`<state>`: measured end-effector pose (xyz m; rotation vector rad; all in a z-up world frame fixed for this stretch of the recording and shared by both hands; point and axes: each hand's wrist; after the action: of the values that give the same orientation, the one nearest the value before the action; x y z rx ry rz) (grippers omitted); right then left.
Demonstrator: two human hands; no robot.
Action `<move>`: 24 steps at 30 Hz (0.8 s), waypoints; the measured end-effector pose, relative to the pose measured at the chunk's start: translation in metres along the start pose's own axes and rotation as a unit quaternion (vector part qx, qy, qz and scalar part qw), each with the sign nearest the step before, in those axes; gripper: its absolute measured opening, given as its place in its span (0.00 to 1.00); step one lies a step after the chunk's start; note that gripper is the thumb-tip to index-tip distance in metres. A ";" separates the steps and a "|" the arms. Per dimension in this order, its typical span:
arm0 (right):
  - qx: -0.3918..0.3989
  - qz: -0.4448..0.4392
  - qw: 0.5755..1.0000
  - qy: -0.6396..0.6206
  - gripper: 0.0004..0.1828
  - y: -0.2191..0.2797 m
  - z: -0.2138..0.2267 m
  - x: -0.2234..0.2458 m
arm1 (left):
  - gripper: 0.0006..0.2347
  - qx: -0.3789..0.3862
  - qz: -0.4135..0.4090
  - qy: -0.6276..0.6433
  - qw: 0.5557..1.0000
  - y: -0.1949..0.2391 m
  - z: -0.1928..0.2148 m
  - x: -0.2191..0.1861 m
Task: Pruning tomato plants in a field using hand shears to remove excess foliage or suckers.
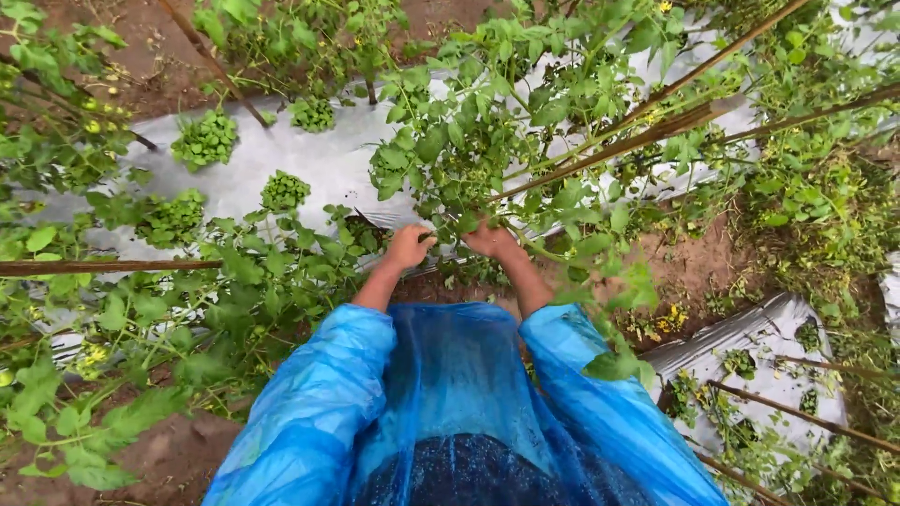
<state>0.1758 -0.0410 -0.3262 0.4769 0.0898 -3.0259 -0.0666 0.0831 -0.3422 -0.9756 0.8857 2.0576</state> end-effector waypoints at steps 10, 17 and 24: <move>0.509 -0.189 0.793 -0.276 0.44 -0.063 0.222 -0.024 | 0.10 -0.113 -0.005 -0.016 0.993 0.030 0.024 -0.040; 0.468 -0.155 0.808 -0.323 0.41 -0.070 0.154 -0.002 | 0.07 -0.132 -0.026 -0.076 0.988 0.019 0.002 -0.040; 0.487 -0.125 0.801 -0.326 0.52 -0.067 0.185 -0.021 | 0.06 -0.147 0.006 -0.058 0.987 0.029 0.002 -0.057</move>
<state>0.1334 0.0143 -0.1406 -0.6371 -1.5786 -3.0138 -0.0624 0.0527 -0.2857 -0.9900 0.5376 2.2735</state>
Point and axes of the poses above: each hand's wrist, its own y-axis away from the middle knuckle, its own z-axis out of the back of the hand, x = y × z, and after that the axes turned 10 degrees about -z, right-handed
